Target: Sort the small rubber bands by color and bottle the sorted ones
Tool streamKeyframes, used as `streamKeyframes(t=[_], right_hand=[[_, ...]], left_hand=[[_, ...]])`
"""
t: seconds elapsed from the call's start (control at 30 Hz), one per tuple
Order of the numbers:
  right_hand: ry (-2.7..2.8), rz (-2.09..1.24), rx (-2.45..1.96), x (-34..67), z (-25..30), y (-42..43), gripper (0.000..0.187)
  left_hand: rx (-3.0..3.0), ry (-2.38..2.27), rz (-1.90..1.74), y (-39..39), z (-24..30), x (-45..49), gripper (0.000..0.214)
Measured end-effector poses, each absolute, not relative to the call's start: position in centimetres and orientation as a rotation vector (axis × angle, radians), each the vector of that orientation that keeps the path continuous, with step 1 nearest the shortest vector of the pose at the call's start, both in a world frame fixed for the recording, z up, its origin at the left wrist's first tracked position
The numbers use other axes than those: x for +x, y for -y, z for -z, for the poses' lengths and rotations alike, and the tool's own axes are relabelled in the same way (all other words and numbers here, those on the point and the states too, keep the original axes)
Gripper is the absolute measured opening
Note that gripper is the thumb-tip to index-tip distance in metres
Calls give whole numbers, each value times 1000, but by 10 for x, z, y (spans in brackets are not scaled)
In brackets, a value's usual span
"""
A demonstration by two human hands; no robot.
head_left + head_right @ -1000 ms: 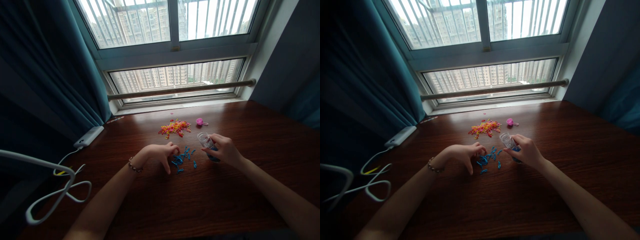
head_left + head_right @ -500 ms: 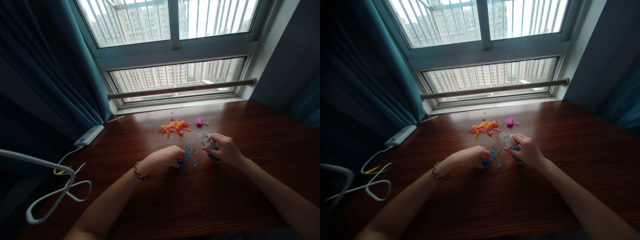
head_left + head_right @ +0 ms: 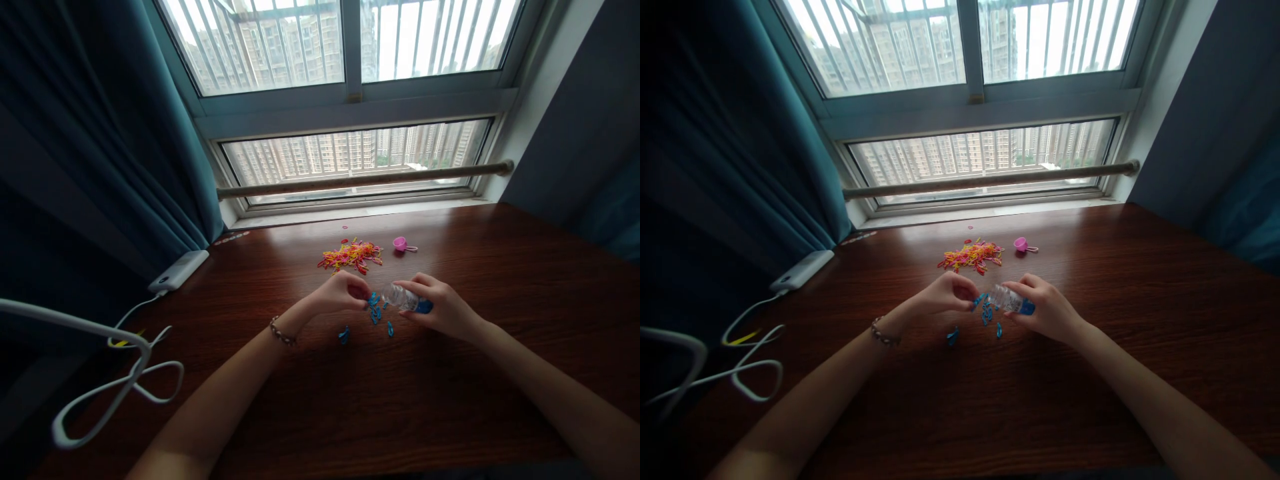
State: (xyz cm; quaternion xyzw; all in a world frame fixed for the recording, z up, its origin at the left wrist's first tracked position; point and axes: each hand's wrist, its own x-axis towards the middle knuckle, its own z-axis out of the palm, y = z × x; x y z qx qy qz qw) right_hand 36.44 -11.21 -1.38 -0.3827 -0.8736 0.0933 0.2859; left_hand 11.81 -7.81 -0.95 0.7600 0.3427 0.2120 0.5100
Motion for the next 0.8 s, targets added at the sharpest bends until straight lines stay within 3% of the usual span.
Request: streamKeyframes(t=[0.17,0.33,0.53,0.8], right_hand=[[2365,-314,-998,358,15,117,50],[2359,-335,-971,354,16,121,51],[2367,-367,-1003,353,15,123,47],[2305,-405,-1046,354,16,122,41]], left_hand=[[1584,-771,-817,81,13,127,30],[1827,-864,-944,96,13,139,26],[2195,-979,-994,101,16,141,14],[2155,-848,-1037,100,7,140,18]])
